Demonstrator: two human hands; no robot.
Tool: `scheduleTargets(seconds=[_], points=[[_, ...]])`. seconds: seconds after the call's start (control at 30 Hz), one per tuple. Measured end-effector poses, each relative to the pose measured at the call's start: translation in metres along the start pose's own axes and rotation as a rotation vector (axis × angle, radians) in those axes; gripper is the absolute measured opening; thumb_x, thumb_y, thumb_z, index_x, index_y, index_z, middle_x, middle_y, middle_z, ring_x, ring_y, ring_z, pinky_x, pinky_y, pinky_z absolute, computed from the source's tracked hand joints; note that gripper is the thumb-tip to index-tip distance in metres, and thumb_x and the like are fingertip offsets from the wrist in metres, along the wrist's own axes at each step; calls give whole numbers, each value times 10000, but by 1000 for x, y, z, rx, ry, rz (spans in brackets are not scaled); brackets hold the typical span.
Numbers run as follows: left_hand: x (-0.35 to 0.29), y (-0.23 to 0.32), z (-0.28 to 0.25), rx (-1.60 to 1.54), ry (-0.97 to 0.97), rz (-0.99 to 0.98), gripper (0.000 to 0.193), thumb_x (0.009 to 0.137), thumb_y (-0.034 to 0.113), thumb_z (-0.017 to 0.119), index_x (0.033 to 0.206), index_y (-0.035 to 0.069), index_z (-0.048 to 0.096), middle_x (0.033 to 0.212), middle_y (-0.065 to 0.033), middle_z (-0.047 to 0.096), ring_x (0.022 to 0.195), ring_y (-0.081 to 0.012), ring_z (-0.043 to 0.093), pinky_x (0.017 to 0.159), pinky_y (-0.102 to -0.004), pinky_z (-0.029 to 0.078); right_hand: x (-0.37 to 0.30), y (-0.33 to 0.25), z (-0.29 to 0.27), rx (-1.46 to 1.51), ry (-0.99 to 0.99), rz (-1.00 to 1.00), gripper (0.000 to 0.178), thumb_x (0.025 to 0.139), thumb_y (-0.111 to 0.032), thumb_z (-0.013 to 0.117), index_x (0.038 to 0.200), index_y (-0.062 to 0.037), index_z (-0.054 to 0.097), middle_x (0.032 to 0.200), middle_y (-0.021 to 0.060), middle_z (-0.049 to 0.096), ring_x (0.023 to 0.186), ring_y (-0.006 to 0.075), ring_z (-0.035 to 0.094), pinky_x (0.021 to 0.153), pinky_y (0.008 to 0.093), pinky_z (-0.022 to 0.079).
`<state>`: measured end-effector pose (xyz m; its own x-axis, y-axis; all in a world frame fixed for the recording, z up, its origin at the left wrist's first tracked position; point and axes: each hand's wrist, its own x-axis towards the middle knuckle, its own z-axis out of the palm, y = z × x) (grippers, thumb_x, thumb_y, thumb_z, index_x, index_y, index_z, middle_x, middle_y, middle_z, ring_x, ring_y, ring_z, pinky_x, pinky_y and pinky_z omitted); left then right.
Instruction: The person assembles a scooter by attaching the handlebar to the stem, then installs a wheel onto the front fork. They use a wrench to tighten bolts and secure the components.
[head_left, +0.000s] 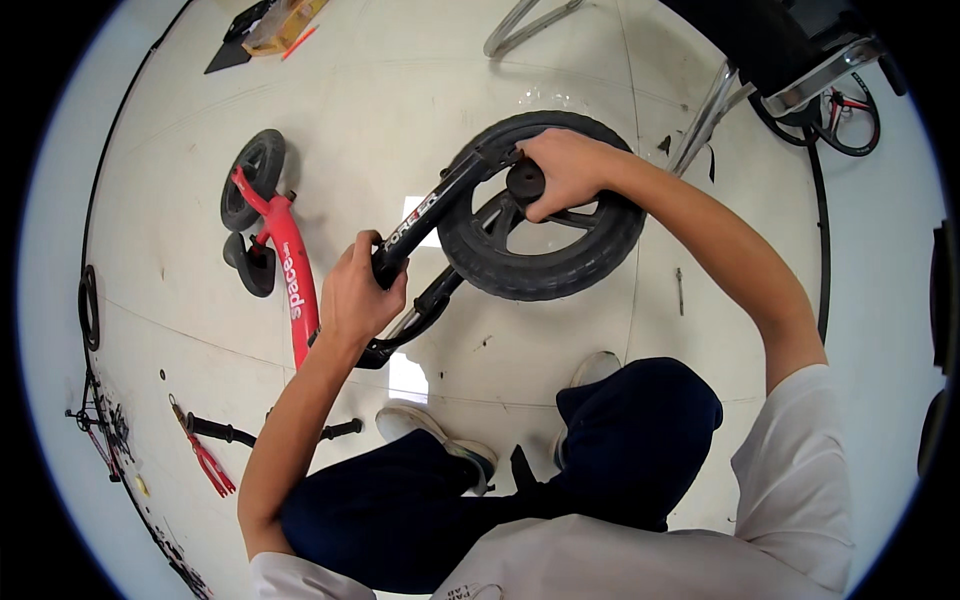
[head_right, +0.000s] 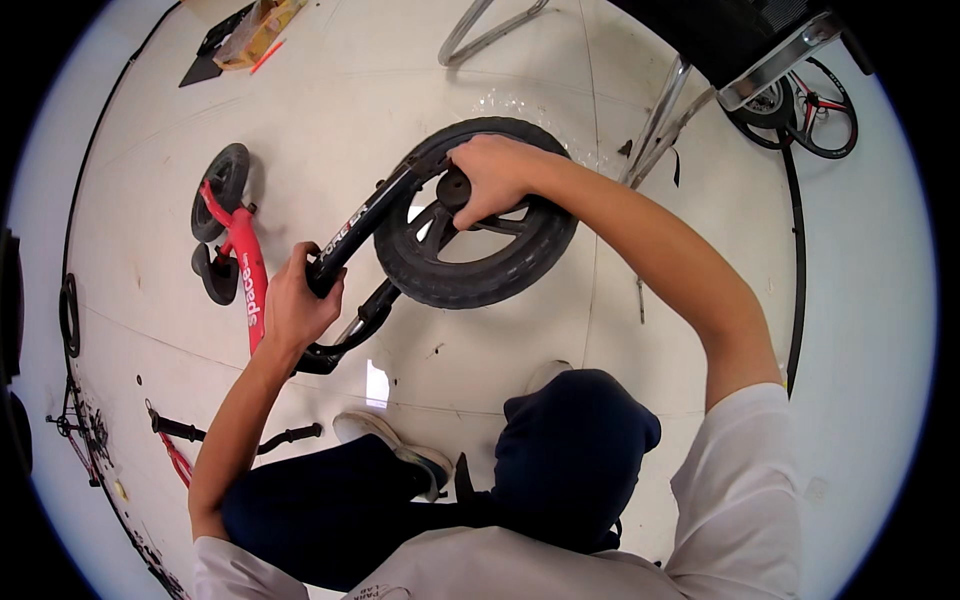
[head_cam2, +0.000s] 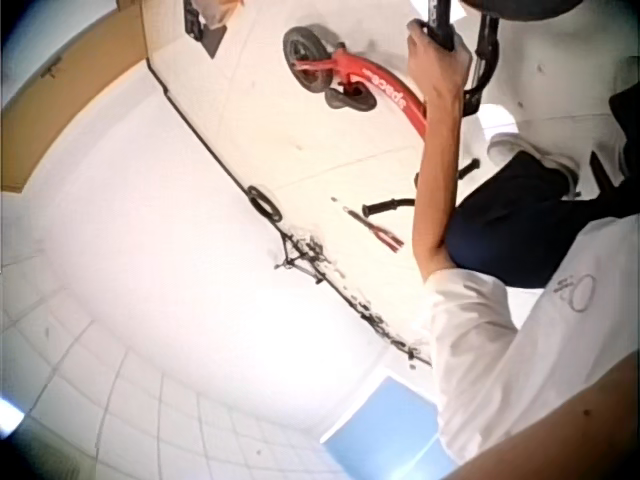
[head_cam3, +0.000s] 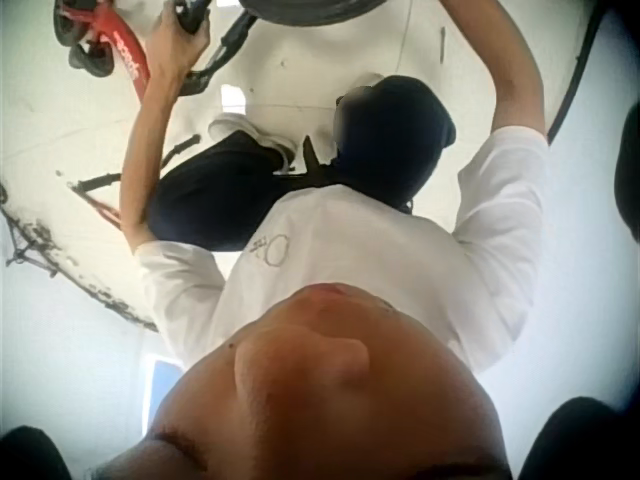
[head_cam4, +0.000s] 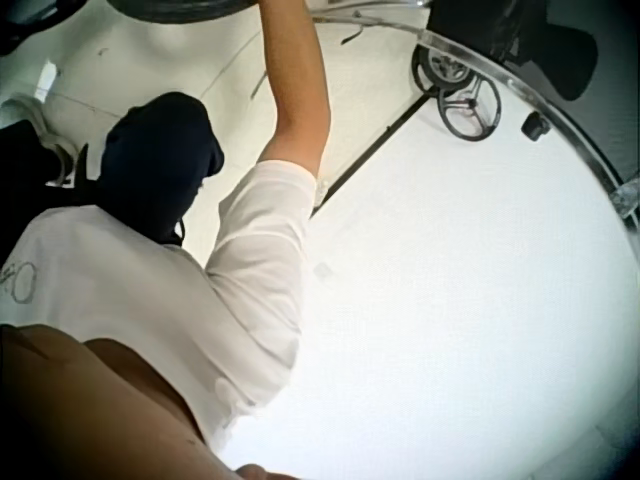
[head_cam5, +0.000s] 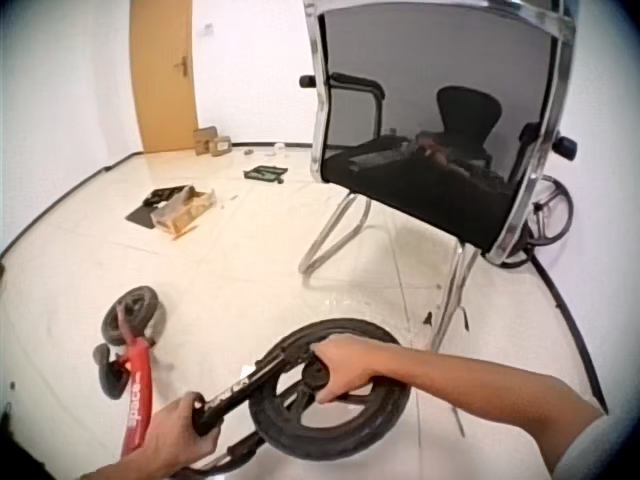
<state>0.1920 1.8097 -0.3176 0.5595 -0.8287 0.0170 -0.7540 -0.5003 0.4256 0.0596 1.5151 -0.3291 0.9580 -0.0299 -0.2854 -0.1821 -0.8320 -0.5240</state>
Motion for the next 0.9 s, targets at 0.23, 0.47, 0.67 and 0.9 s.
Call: scheduleTargets(seconds=[0.23,0.47,0.67,0.9], points=[[-5,-3,20,-96,-99,-68,372,747,107,692,1042,6,490,694,-173,599,613,-351,587,585,-427,454,2,20,67,209,241,122,539,518,-348,749,850,61,632,838,225,656,847,371,630,762,393,501],[-14,-3,46,-81,-258,-77,406,744,120,693,1078,-22,514,818,-224,596,706,-372,600,665,-428,477,3,46,116,225,220,107,558,518,-342,758,870,72,632,860,230,648,854,371,624,780,393,493],[-24,-21,74,-52,-322,-94,405,780,142,688,1100,-15,495,867,-245,601,754,-406,607,692,-455,480,-13,67,158,254,135,129,545,529,-352,752,878,51,642,839,209,651,830,353,626,760,389,495],[-32,-22,85,-1,-486,-157,416,764,172,702,1076,-22,507,840,-241,611,761,-396,617,694,-448,483,-23,65,203,390,143,183,568,547,-378,752,906,47,642,879,221,637,869,360,605,800,388,482]])
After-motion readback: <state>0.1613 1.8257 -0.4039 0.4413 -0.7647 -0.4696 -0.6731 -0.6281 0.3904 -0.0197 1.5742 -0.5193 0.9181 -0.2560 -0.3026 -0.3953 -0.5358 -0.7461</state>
